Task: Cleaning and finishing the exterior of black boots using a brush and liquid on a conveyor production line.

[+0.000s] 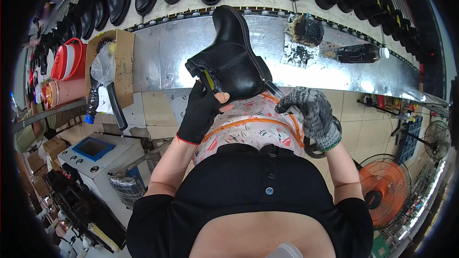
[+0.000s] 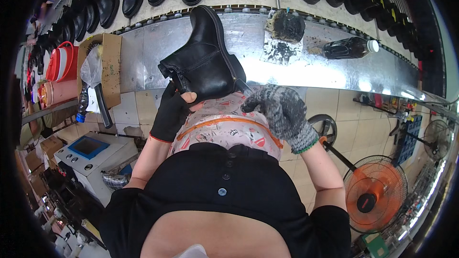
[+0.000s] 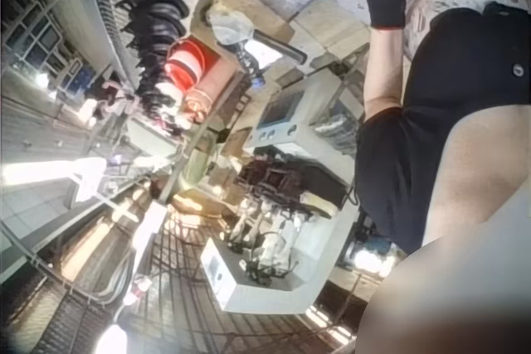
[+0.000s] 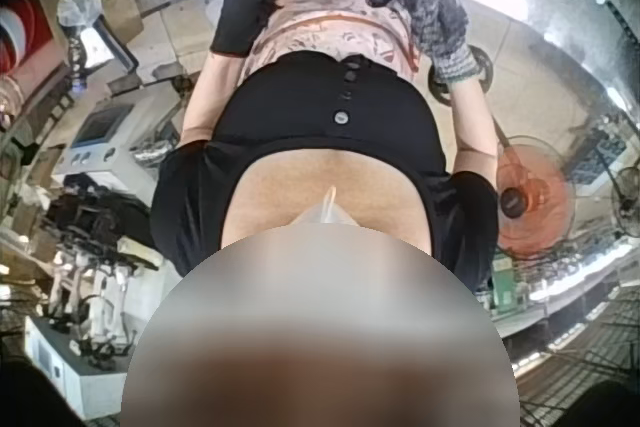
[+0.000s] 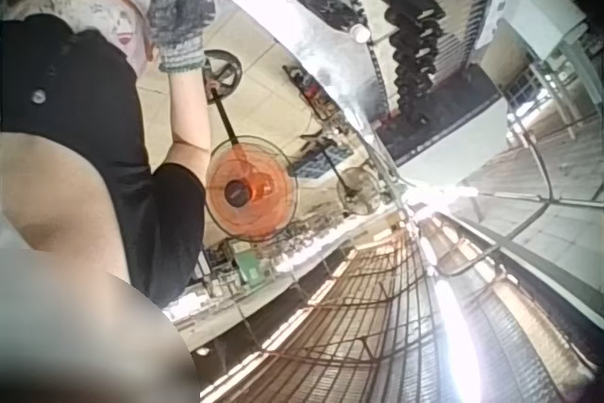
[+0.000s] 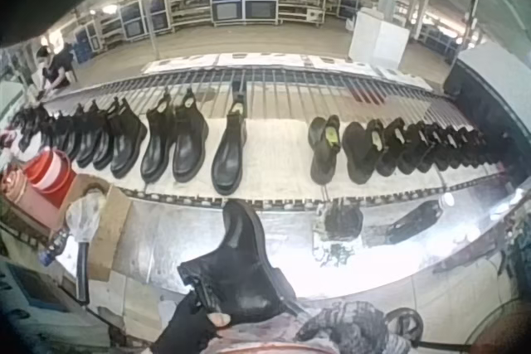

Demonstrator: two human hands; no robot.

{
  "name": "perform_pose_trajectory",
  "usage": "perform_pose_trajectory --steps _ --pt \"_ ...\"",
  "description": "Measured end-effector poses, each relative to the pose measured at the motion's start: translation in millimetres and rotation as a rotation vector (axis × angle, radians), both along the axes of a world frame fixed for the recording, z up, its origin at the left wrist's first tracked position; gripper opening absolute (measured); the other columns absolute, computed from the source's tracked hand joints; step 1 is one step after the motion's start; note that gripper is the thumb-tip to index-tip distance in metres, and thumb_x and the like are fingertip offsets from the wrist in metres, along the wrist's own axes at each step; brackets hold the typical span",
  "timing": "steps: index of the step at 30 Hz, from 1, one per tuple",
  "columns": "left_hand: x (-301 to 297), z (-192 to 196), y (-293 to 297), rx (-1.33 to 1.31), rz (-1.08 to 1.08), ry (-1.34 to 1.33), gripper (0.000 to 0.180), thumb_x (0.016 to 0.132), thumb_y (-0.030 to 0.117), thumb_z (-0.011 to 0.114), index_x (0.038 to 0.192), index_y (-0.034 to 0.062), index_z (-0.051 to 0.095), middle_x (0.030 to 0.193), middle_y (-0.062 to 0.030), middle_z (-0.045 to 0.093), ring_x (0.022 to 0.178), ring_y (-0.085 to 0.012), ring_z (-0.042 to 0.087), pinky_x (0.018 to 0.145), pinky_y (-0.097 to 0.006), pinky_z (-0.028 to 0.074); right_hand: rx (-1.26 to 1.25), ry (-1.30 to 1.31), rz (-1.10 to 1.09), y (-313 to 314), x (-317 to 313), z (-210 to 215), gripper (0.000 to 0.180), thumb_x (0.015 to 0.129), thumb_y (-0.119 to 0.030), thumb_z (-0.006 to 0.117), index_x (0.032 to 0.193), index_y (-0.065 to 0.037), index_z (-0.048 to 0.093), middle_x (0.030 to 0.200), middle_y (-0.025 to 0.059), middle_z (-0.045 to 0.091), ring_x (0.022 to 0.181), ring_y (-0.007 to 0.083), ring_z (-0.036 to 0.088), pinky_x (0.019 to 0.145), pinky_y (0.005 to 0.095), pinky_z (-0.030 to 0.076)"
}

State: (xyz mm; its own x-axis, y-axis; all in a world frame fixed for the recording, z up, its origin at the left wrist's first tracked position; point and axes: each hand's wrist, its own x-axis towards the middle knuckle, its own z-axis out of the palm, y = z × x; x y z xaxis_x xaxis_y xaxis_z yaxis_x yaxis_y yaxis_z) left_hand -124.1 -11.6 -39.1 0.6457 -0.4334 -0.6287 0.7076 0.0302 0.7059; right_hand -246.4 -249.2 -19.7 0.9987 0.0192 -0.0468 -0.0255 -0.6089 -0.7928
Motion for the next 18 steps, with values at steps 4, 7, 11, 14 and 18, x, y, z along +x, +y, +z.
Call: perform_pose_trajectory --steps 4,7,11,14,18 --pt "2 2 -5 -0.095 0.066 0.085 0.052 0.075 0.004 0.064 0.122 0.0053 0.043 0.105 -0.0103 0.057 0.092 -0.021 0.061 0.072 -0.033 0.058 -0.031 -0.068 -0.051 4 -10 13 0.013 0.076 -0.017 0.061 0.079 -0.006 0.068 0.078 0.0092 0.066 0.074 0.0263 0.063 0.069 0.034 0.049" --pt "5 -1 -3 -0.183 0.081 0.122 0.048 0.077 0.003 0.062 0.121 0.0024 0.043 0.103 -0.0128 0.059 0.089 -0.0229 0.063 0.071 -0.031 0.058 0.049 -0.024 -0.063 7 -19 15 0.027 0.081 -0.024 0.047 0.085 -0.012 0.07 0.091 0.0061 0.067 0.081 0.0259 0.061 0.071 0.0351 0.047" --pt "8 2 -3 -0.24 0.107 0.154 0.042 0.079 0.005 0.06 0.118 -0.0025 0.047 0.101 -0.0153 0.061 0.088 -0.0241 0.065 0.072 -0.028 0.059 0.029 -0.144 -0.043 11 -25 7 0.032 0.081 -0.03 0.045 0.087 -0.012 0.071 0.09 0.0057 0.067 0.08 0.0262 0.062 0.071 0.0352 0.047" --pt "12 3 -8 -0.266 0.099 0.19 0.04 0.08 0.007 0.059 0.117 -0.0026 0.048 0.103 -0.0153 0.061 0.09 -0.0249 0.064 0.074 -0.028 0.058 -0.066 -0.132 -0.055 9 -26 2 0.041 0.085 -0.04 0.041 0.087 -0.011 0.071 0.088 0.0064 0.067 0.079 0.0269 0.062 0.07 0.0356 0.048" --pt "15 7 1 -0.309 0.128 0.187 0.045 0.08 0.009 0.059 0.121 -0.0024 0.046 0.108 -0.0162 0.059 0.092 -0.0259 0.064 0.075 -0.027 0.058 0.289 -0.156 -0.19 11 -22 10 0.028 0.088 -0.025 0.049 0.087 -0.005 0.068 0.084 0.01 0.066 0.077 0.023 0.063 0.069 0.0341 0.05"
